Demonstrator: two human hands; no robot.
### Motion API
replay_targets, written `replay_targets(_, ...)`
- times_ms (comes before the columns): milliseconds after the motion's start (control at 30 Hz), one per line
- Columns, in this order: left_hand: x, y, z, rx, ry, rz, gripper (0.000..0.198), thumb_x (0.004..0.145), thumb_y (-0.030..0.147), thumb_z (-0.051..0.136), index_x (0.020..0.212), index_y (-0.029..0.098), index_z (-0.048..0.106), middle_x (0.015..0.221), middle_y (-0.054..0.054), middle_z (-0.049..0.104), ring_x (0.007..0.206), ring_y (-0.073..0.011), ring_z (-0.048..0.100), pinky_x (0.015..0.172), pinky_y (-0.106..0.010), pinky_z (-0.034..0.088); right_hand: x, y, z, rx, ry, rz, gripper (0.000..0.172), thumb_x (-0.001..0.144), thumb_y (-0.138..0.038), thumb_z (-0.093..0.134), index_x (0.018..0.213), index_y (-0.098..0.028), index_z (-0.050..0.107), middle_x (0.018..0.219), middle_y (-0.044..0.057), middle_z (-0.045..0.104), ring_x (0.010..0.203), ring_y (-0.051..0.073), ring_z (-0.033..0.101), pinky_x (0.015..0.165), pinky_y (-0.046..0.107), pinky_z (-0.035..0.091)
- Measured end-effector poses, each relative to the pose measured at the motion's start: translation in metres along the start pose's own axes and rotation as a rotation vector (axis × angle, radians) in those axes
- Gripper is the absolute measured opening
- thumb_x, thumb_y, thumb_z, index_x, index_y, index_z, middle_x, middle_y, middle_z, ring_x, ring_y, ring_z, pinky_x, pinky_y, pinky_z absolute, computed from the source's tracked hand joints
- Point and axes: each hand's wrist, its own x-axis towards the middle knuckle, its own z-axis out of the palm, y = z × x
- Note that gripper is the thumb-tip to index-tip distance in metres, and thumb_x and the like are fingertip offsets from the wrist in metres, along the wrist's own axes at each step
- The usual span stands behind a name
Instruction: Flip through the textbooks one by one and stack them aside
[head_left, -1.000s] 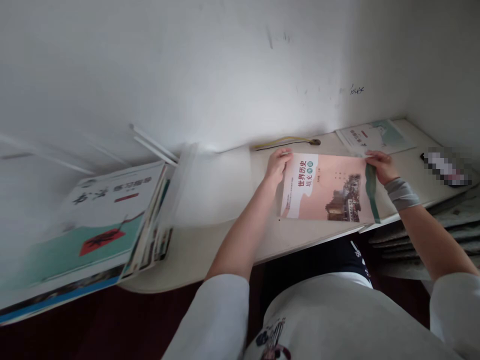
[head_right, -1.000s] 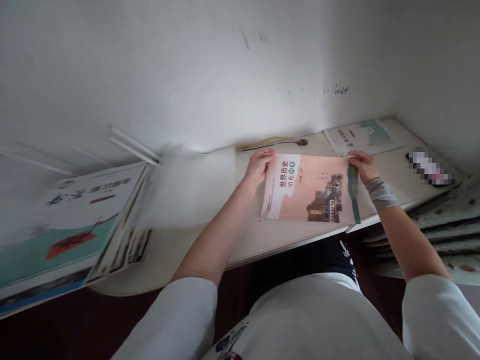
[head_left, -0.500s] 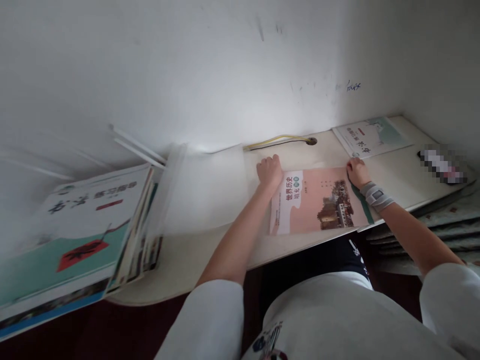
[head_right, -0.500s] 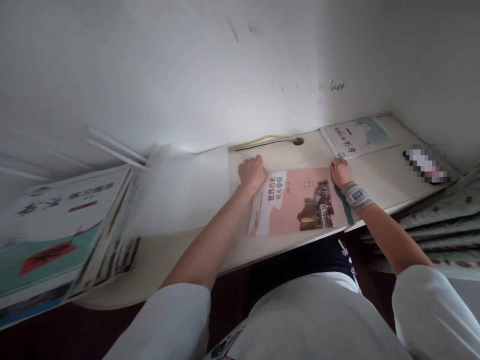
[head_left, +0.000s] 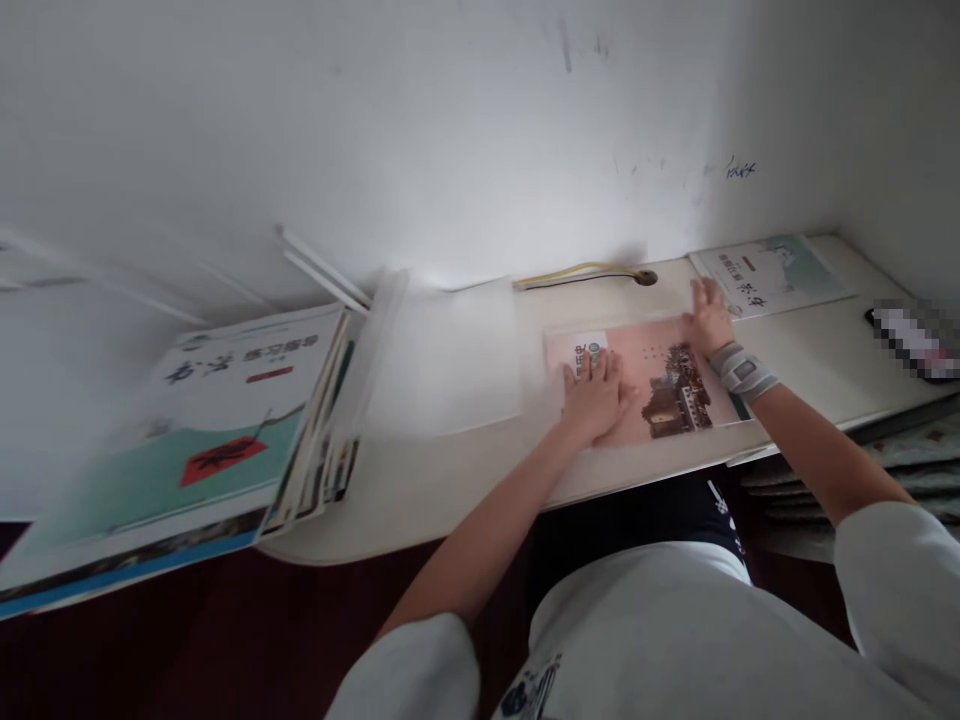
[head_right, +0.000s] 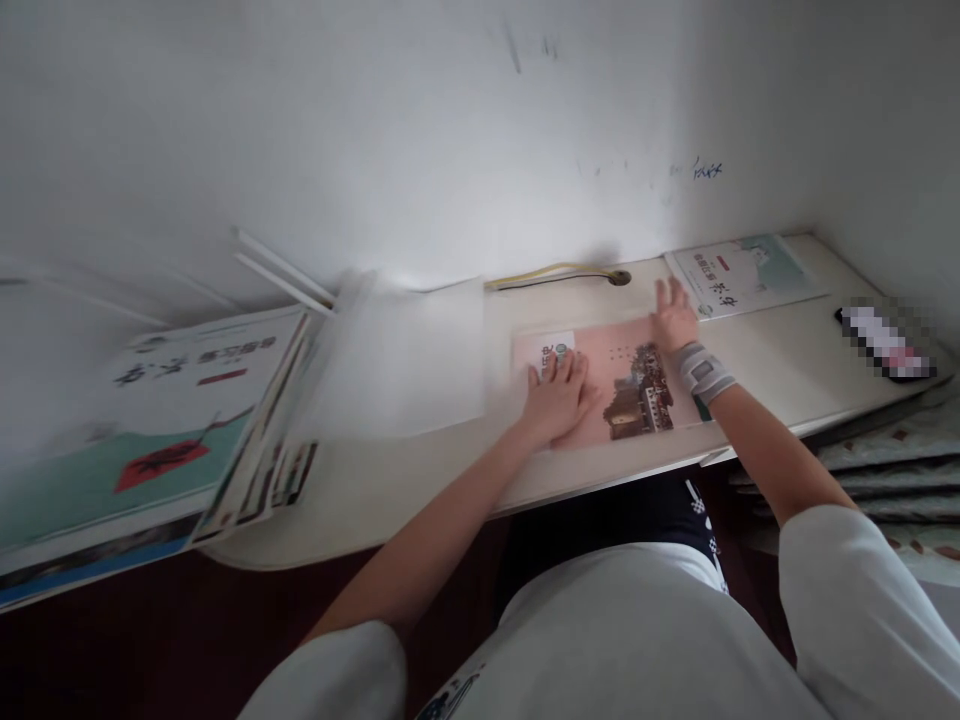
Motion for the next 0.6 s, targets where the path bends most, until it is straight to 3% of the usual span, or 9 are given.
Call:
replay_targets(67, 0.011, 0.007, 0.000, -0.014, 0.020, -0.005, 0.064, 0.091, 0.051, 0.025, 0.146, 0.018, 0.025, 0.154, -0.013, 0.019, 0.141, -0.0387, 0.009, 0.108, -0.065, 0.006, -0.014, -0.031, 0.001, 0.013, -0.023, -0.187, 0.051, 0.090, -0.030, 0.036, 0.136, -0.008, 0.039, 0.147, 0.018, 0.032, 0.136, 0.030, 0.028, 0.108, 0.047, 0.028)
replay_targets(133, 0.023, 0.015, 0.000, -0.021, 0.037, 0.003, 0.065, 0.090, 0.046, 0.032, 0.147, 0.016, 0.022, 0.154, -0.014, 0.019, 0.141, -0.0374, 0.008, 0.109, -0.064, 0.005, -0.027, -0.061, 0.007, 0.067, -0.118, -0.313, 0.050, 0.094, -0.036, 0.028, 0.133, -0.010, 0.046, 0.144, 0.015, 0.040, 0.135, 0.026, 0.032, 0.110, 0.044, 0.027)
replay_targets(233, 0.038, 0.023, 0.002, -0.032, 0.028, 0.006, 0.077, 0.083, 0.043, 0.046, 0.148, 0.015, 0.015, 0.154, -0.013, 0.019, 0.142, -0.0341, 0.007, 0.111, -0.061, 0.003, -0.036, -0.086, 0.020, 0.172, -0.208, -0.321, 0.056, 0.097, -0.038, 0.014, 0.127, -0.014, 0.054, 0.133, 0.010, 0.054, 0.129, 0.020, 0.043, 0.109, 0.038, 0.032)
replay_targets(433, 0.043, 0.020, 0.005, -0.037, 0.038, 0.004, 0.074, 0.084, 0.043, 0.043, 0.147, 0.013, 0.020, 0.153, -0.012, 0.021, 0.142, -0.0323, 0.008, 0.113, -0.057, 0.003, -0.032, -0.076, 0.027, 0.182, -0.227, -0.331, 0.058, 0.097, -0.041, 0.012, 0.131, -0.016, 0.052, 0.133, 0.007, 0.054, 0.129, 0.018, 0.042, 0.111, 0.034, 0.030)
replay_targets(600, 0.046, -0.002, -0.001, -0.102, 0.080, -0.099, 0.057, 0.093, 0.041, 0.021, 0.145, 0.019, 0.029, 0.154, -0.007, 0.022, 0.141, -0.0340, 0.014, 0.112, -0.056, 0.010, -0.026, -0.048, 0.023, -0.051, -0.338, -0.315, 0.060, 0.095, -0.048, 0.026, 0.139, -0.010, 0.041, 0.147, 0.015, 0.036, 0.136, 0.030, 0.030, 0.111, 0.046, 0.022)
